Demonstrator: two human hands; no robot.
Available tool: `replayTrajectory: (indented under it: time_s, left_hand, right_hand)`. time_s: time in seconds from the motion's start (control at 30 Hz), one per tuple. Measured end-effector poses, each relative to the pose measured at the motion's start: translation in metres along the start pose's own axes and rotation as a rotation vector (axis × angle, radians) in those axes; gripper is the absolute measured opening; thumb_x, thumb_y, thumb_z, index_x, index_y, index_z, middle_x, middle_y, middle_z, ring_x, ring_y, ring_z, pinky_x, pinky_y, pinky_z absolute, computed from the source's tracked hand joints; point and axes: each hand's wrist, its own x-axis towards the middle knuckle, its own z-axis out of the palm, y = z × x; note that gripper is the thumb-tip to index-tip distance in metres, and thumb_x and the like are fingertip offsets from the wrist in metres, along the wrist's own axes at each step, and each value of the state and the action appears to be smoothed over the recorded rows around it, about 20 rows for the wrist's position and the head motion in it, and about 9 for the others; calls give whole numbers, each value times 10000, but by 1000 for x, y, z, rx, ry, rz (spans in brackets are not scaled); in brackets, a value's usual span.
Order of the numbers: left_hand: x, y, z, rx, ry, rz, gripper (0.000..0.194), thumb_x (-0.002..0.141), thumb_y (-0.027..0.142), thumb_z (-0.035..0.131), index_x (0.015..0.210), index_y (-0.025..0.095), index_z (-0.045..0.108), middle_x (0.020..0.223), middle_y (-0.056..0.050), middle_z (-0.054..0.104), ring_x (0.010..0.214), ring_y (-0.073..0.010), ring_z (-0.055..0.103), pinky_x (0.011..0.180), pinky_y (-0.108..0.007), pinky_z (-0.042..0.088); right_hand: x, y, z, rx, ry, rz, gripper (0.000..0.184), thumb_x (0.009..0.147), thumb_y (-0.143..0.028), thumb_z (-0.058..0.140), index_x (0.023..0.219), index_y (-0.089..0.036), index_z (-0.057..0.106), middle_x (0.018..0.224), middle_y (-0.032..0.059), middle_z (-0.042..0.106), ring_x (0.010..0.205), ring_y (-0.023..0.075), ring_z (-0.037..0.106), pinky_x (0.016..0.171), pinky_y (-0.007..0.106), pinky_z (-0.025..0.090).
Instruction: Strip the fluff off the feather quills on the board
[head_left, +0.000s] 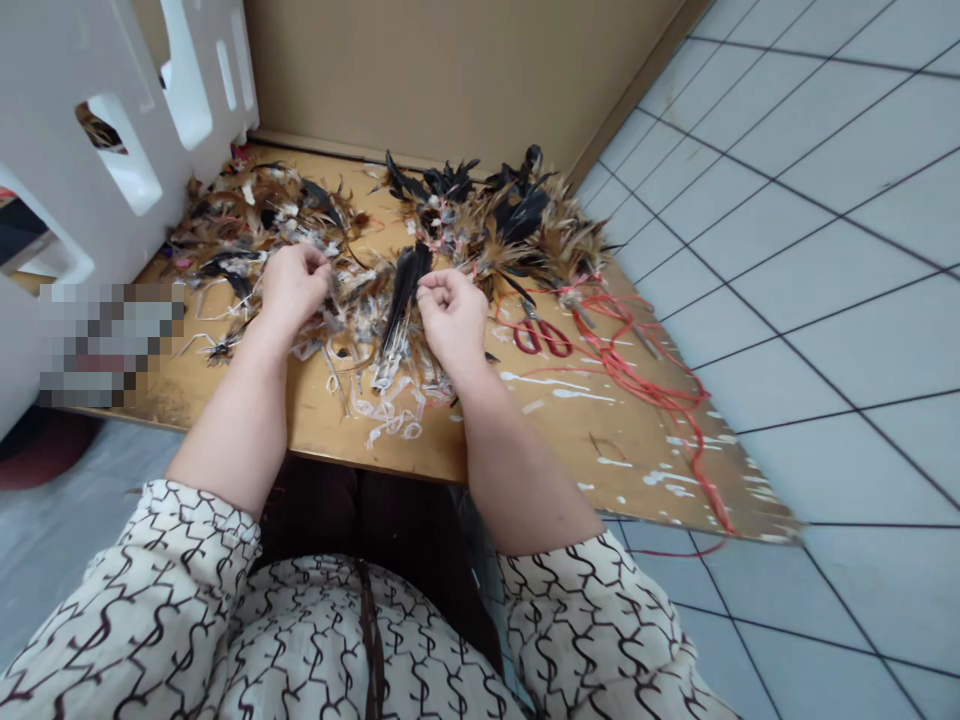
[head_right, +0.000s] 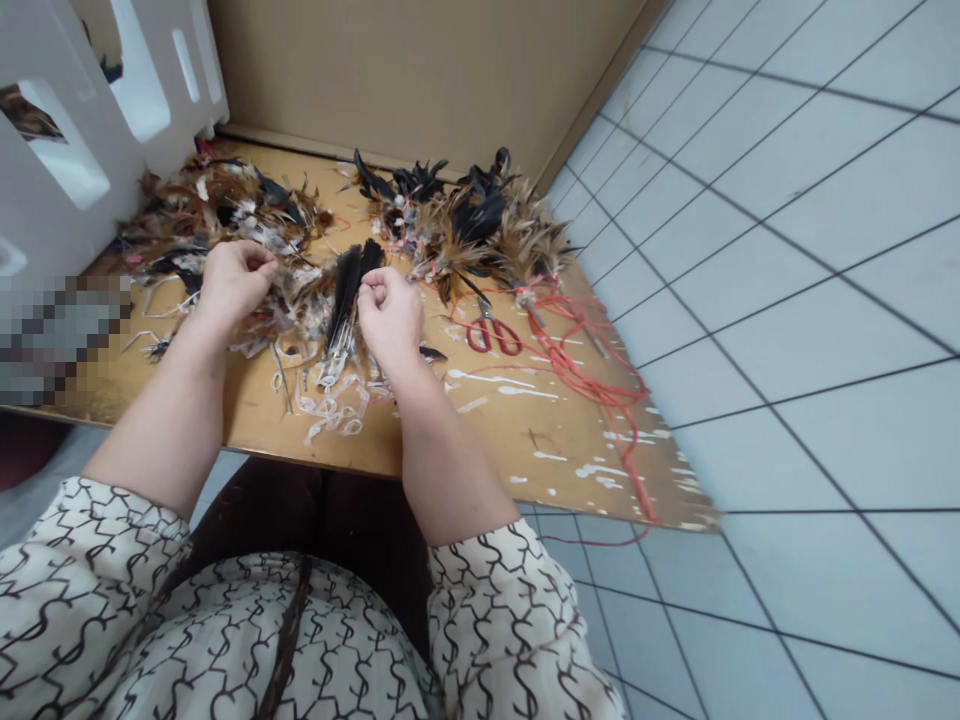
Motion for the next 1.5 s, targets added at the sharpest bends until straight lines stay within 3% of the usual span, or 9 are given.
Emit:
replayTrajectory:
  time_s: [0.1, 0.23, 0.37, 0.5, 0.6, 0.87, 1.07, 1.27, 1.5]
  left_hand:
    - [-4, 5, 7, -119, -90, 107, 141, 689, 298, 620, 738, 166, 616, 650, 0, 558, 681, -148, 510, 686, -248, 395]
    - [-7, 6, 17, 14, -177, 163, 163, 618, 302, 675, 692, 173, 611, 650, 6, 557, 689, -155, 509, 690, -266, 392]
    - [-3, 7, 17, -60, -77, 114, 70, 661, 210, 579, 602, 174, 569, 606, 9, 532, 648, -140, 494, 679, -275, 389]
    - [2, 10, 9, -416, 67, 94, 106, 618, 150, 551, 526, 176, 505, 529, 40, 453, 562, -97, 433, 603, -238, 374]
    - [2, 13, 5, -676, 80, 87, 125, 589, 115, 522, 497, 177, 465, 497, 54, 405, 495, -68, 375, 527, -210, 335]
    - [-14, 26, -2, -910, -226, 72, 112, 550, 110, 550, 503, 181, 478, 429, 66, 394, 385, -47, 340, 412, -195, 294]
    - [-24, 33, 0, -904, -439, 40, 69, 562, 133, 586, 549, 171, 529, 482, 39, 518, 393, -57, 417, 408, -197, 331]
    - [-23, 33, 2, -1015, -391, 101, 193, 704, 350, 647, 675, 165, 602, 624, 3, 618, 475, -64, 506, 448, -197, 389]
    - [-25, 30, 7, -896, -510, 113, 233, 569, 321, 774, 615, 137, 640, 551, 2, 621, 415, -47, 441, 421, -200, 347]
  right_hand:
    - [0, 0, 1, -22, -6, 14, 18, 741, -190, 532, 749, -204, 539, 505, -76, 408, 496, 104, 379, 581, 281, 318]
    - [-1, 2, 2, -32, -12, -3, 31, 737, -209, 532, 764, -198, 541, 512, -77, 416, 489, 93, 378, 565, 268, 323]
    - [-1, 4, 2, -30, -14, -41, 26, 737, -206, 530, 758, -196, 543, 518, -75, 429, 493, 86, 386, 559, 257, 332]
    - [-2, 2, 2, 0, -3, -79, 23, 749, -192, 535, 768, -191, 549, 555, -65, 450, 511, 83, 398, 560, 254, 349]
    - [-5, -1, 3, 39, 14, -149, 46, 775, -217, 541, 809, -192, 558, 610, -50, 473, 561, 89, 427, 580, 253, 374]
    - [-15, -10, 4, 10, -24, -314, 183, 762, -321, 620, 909, -220, 579, 685, -31, 517, 661, 117, 456, 697, 290, 416]
    - [-17, -14, 6, 138, -110, -189, 94, 777, -271, 585, 726, -201, 550, 606, -39, 469, 578, 94, 392, 583, 255, 351]
    - [-9, -14, 3, 533, -130, 38, 200, 738, -298, 653, 653, -199, 502, 555, -60, 457, 537, 65, 422, 539, 216, 354]
    - [-4, -15, -4, 763, -175, 208, 277, 675, -309, 739, 649, -199, 486, 523, -76, 463, 486, 44, 415, 474, 188, 331]
